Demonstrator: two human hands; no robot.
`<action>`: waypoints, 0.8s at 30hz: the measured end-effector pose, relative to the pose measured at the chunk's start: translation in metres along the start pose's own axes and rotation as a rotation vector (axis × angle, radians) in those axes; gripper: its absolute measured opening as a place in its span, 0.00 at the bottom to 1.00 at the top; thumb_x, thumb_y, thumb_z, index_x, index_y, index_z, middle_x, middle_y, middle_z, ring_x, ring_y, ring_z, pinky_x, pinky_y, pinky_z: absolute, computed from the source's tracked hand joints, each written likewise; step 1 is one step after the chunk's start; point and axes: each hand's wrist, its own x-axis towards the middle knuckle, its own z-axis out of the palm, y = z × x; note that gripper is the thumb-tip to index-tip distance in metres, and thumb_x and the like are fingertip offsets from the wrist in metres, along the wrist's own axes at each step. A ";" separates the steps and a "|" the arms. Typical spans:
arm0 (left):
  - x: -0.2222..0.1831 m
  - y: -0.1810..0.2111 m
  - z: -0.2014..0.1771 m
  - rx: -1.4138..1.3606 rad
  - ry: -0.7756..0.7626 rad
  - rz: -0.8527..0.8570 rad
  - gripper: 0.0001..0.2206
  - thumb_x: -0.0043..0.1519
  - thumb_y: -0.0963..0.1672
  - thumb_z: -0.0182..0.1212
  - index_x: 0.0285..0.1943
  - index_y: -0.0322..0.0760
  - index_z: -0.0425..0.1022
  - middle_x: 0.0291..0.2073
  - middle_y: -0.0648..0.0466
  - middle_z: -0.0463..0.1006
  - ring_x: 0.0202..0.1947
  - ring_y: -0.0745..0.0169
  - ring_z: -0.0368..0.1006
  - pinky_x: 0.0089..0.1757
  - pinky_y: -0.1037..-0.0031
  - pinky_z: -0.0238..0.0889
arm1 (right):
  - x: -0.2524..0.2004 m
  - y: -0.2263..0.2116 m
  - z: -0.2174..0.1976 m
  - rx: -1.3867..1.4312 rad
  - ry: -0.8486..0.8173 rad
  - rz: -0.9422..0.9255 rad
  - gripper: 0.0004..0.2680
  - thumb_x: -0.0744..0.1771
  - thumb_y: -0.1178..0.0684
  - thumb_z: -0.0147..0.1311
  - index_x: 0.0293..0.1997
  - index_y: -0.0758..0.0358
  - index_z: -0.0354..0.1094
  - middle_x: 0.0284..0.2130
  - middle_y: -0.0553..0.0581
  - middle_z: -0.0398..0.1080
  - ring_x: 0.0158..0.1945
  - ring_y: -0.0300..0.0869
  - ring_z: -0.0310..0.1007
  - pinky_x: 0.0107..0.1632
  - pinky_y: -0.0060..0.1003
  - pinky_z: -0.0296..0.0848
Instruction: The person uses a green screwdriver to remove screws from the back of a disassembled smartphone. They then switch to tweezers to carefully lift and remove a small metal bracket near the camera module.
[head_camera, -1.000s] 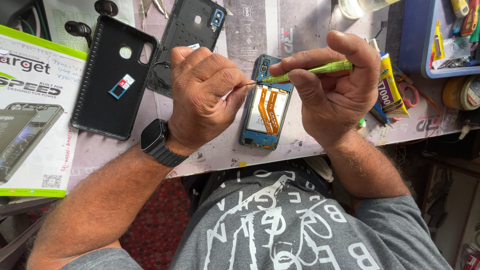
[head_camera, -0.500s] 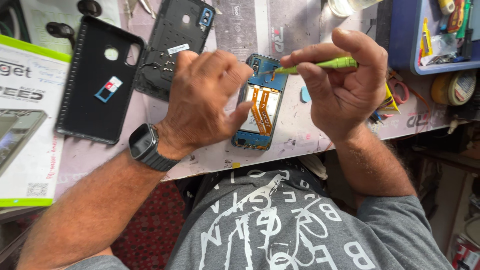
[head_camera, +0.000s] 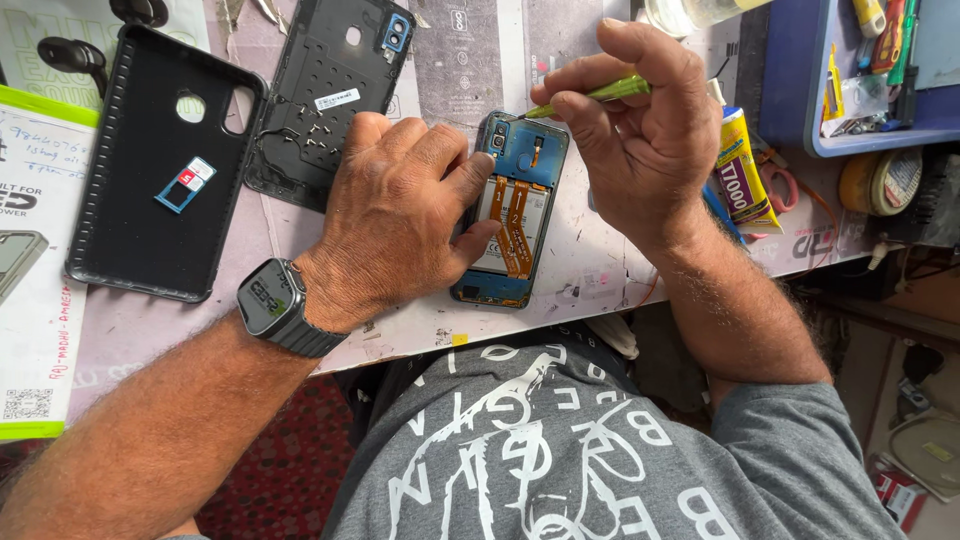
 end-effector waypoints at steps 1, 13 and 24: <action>0.000 0.000 0.000 0.001 0.002 0.000 0.22 0.55 0.52 0.75 0.52 0.34 0.82 0.38 0.54 0.72 0.42 0.56 0.68 0.47 0.58 0.55 | 0.002 0.001 0.000 -0.006 -0.008 -0.006 0.16 0.75 0.66 0.53 0.69 0.64 0.49 0.46 0.65 0.74 0.52 0.45 0.80 0.56 0.35 0.84; -0.001 -0.002 0.001 0.000 0.022 0.014 0.23 0.55 0.51 0.75 0.52 0.33 0.81 0.40 0.52 0.73 0.42 0.55 0.69 0.48 0.57 0.56 | 0.003 0.003 0.004 0.031 -0.008 0.040 0.15 0.76 0.65 0.53 0.69 0.64 0.49 0.47 0.65 0.74 0.53 0.45 0.80 0.57 0.36 0.84; -0.001 -0.001 0.002 -0.008 0.016 0.004 0.22 0.55 0.51 0.74 0.52 0.33 0.81 0.41 0.52 0.74 0.44 0.55 0.69 0.48 0.57 0.56 | 0.006 0.006 0.005 0.002 -0.010 0.024 0.16 0.75 0.66 0.53 0.69 0.65 0.49 0.46 0.66 0.74 0.53 0.47 0.80 0.57 0.37 0.85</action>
